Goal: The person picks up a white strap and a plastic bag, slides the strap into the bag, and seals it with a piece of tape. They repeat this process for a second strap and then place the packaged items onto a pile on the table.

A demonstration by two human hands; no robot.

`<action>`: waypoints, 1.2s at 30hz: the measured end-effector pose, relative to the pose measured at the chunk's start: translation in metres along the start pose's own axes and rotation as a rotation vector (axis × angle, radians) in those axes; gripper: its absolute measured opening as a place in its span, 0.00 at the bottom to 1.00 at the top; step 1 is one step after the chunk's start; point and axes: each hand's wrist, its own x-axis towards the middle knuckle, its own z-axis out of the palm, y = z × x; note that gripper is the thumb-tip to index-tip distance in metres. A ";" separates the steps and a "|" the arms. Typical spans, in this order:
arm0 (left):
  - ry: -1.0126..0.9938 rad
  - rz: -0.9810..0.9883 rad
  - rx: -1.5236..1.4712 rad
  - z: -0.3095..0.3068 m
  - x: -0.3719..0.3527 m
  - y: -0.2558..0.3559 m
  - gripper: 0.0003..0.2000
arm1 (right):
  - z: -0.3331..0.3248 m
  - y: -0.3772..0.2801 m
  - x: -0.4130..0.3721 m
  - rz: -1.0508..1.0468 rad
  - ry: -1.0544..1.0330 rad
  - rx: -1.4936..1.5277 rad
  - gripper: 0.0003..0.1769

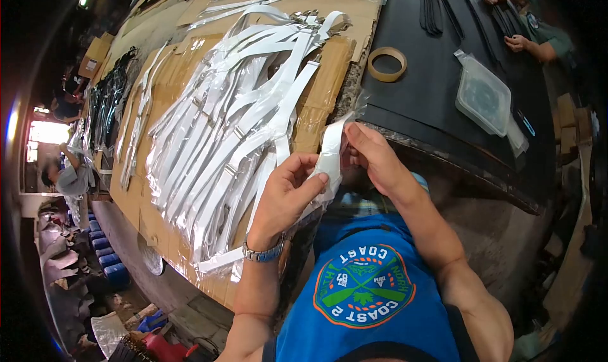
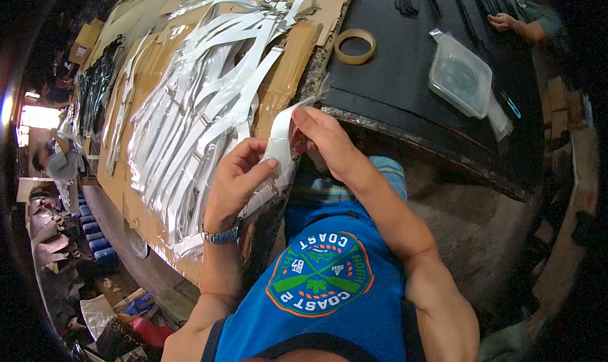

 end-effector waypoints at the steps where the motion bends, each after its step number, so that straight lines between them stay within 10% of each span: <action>1: -0.009 -0.018 0.005 0.000 -0.001 0.000 0.13 | -0.002 0.002 0.005 -0.031 -0.001 0.022 0.22; 14: -0.086 -0.125 0.034 -0.004 -0.001 -0.019 0.09 | -0.088 -0.100 0.127 -0.364 0.078 0.070 0.21; 19: 0.017 -0.079 -0.047 -0.006 0.008 -0.019 0.10 | -0.098 -0.117 0.123 -0.884 0.599 -0.593 0.27; 26: 0.037 -0.056 -0.218 -0.010 0.021 -0.024 0.18 | -0.026 0.023 -0.002 -0.004 0.058 -0.184 0.14; 36: 0.078 -0.002 -0.226 -0.002 0.015 -0.027 0.21 | -0.017 0.023 0.010 0.017 0.028 -0.090 0.09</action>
